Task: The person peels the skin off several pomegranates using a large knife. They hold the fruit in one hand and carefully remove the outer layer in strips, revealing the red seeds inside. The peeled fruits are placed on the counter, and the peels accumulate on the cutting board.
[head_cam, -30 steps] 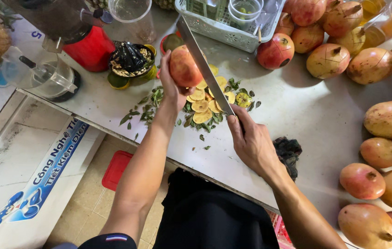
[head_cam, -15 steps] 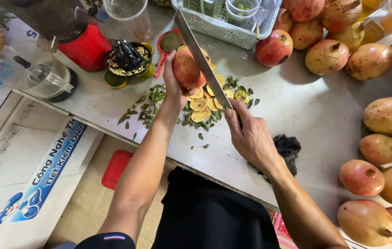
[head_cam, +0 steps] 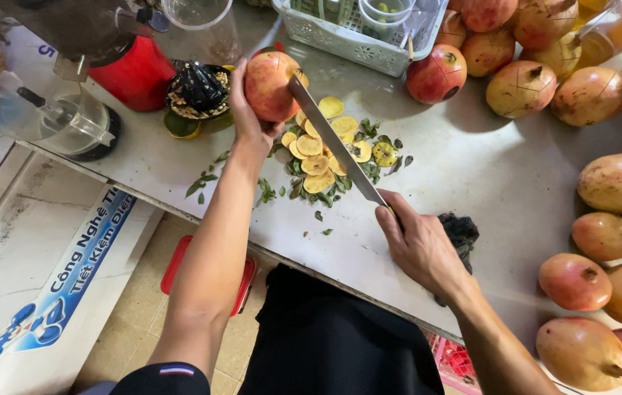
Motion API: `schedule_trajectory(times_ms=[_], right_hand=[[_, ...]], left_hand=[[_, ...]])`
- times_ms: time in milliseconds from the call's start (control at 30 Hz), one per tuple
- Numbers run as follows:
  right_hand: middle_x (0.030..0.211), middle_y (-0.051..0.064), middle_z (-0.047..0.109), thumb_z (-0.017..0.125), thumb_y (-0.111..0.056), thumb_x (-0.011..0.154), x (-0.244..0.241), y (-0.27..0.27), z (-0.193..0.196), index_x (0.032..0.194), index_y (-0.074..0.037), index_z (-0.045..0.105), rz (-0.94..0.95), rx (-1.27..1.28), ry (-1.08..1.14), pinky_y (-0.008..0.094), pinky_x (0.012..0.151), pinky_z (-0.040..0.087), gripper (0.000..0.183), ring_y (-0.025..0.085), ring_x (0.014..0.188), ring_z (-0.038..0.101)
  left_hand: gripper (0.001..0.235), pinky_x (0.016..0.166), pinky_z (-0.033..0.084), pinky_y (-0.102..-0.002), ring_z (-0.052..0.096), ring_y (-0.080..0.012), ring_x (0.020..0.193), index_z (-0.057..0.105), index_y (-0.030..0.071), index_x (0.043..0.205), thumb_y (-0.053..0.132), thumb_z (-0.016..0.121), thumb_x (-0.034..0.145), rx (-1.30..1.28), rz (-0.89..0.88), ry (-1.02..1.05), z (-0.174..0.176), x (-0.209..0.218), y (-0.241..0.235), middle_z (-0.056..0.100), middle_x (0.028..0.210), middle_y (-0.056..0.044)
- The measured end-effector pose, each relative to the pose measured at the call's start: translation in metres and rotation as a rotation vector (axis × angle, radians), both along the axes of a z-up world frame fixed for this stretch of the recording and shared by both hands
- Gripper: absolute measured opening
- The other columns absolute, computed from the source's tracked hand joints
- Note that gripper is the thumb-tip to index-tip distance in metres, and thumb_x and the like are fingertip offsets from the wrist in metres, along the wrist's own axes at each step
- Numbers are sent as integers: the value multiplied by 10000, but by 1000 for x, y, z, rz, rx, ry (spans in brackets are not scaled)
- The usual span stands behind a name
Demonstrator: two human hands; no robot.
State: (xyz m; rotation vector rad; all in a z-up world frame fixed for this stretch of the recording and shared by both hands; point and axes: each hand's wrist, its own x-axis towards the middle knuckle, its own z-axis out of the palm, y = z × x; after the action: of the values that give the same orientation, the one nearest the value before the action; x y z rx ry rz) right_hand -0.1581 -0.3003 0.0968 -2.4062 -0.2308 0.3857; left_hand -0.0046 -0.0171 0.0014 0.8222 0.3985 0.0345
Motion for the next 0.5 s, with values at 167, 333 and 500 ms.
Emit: schedule_trajectory(times_ms=[167, 333, 500], right_hand=[[554, 180, 570, 484, -326, 1017, -5, -7, 8, 1385, -183, 574, -82, 14, 56, 438, 581, 499, 405, 340, 517, 630], [569, 162, 561, 478, -332, 1033, 4, 4, 8, 1379, -150, 574, -80, 92, -52, 417, 566, 484, 402, 316, 499, 601], [556, 161, 558, 475, -338, 1040, 11, 20, 6, 1372, -136, 580, -91, 119, -90, 416, 551, 480, 402, 305, 490, 605]], left_hand=[[696, 431, 420, -304, 636, -189, 606, 583, 97, 1285, 642, 493, 862, -160, -42, -101, -5, -5, 18, 691, 1051, -118], [843, 441, 410, -297, 517, -180, 522, 531, 85, 1386, 768, 493, 893, -71, -63, -176, -12, -6, -3, 672, 1052, -103], [850, 371, 406, -312, 566, -203, 461, 576, 55, 1246, 795, 438, 850, -212, -103, -179, -4, -12, -25, 661, 849, -121]])
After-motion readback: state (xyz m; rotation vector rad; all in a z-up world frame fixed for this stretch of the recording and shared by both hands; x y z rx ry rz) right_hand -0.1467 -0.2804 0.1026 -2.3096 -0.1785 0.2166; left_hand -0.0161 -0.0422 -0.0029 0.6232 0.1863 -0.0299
